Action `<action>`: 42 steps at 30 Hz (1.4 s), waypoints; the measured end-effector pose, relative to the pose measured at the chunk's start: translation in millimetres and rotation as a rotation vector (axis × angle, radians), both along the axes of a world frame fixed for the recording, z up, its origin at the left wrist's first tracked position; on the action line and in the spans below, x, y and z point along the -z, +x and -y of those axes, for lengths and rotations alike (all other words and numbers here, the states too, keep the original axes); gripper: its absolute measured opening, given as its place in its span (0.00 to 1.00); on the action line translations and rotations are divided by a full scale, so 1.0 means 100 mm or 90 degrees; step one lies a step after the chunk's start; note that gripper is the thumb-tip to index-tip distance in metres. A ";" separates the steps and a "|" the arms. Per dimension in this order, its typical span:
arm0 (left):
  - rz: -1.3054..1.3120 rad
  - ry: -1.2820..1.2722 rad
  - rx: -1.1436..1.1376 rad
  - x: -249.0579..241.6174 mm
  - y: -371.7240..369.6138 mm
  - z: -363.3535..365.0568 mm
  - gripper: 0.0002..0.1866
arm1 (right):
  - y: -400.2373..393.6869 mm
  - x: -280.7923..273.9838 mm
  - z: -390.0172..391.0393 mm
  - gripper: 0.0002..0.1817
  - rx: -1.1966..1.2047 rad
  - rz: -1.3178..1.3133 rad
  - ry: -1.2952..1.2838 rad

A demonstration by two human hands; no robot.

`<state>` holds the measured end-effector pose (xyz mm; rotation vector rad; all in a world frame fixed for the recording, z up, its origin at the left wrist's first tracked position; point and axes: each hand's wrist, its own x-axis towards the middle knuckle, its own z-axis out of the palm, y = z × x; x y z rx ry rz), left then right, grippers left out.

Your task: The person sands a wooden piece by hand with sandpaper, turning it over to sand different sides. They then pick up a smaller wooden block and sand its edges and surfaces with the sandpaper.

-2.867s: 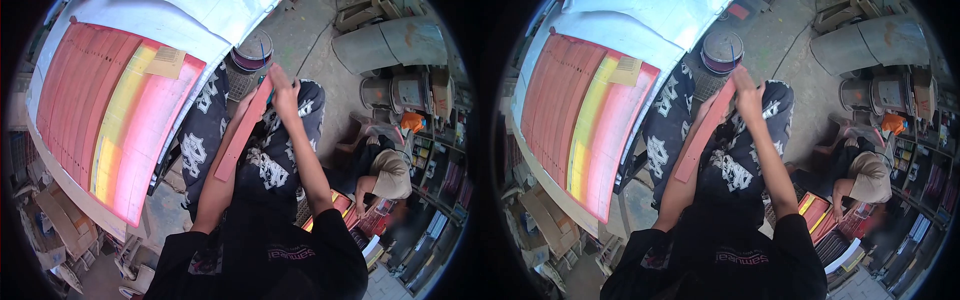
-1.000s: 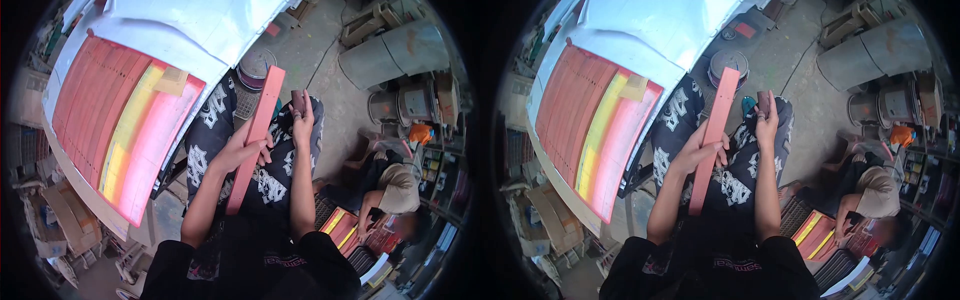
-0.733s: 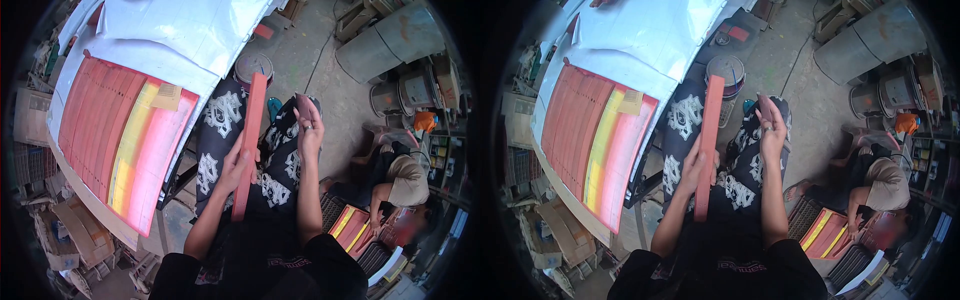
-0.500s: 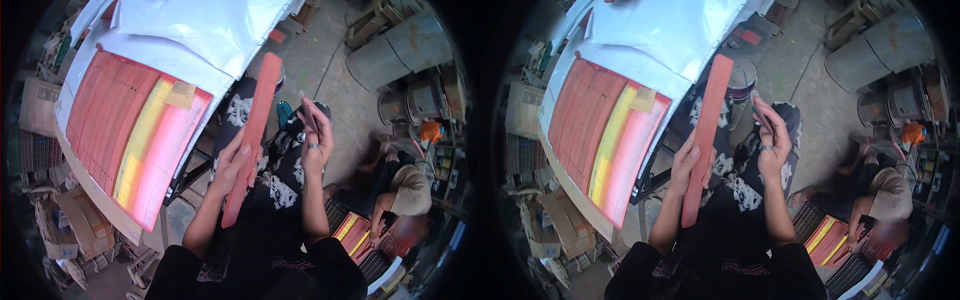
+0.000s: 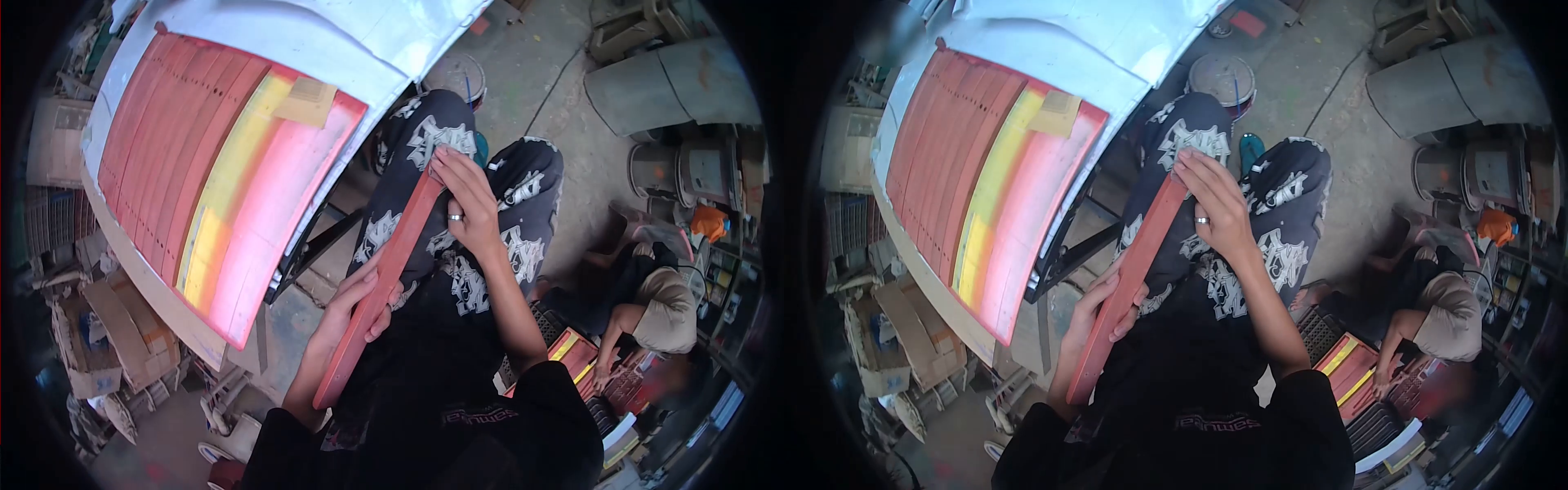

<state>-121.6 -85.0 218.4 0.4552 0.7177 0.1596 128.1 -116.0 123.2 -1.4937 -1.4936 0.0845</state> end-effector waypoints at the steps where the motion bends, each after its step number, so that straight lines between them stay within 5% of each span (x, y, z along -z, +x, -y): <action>1: -0.016 0.016 0.007 0.03 -0.03 -0.01 0.33 | 0.01 0.05 -0.01 0.31 -0.003 0.019 -0.011; 15: -0.013 -0.019 -0.054 0.18 0.02 -0.13 0.34 | 0.06 0.22 -0.11 0.16 0.010 0.005 0.043; 42: -0.121 0.102 0.000 -0.03 0.12 -0.22 0.31 | 0.21 0.14 0.02 0.17 -0.031 0.064 -0.032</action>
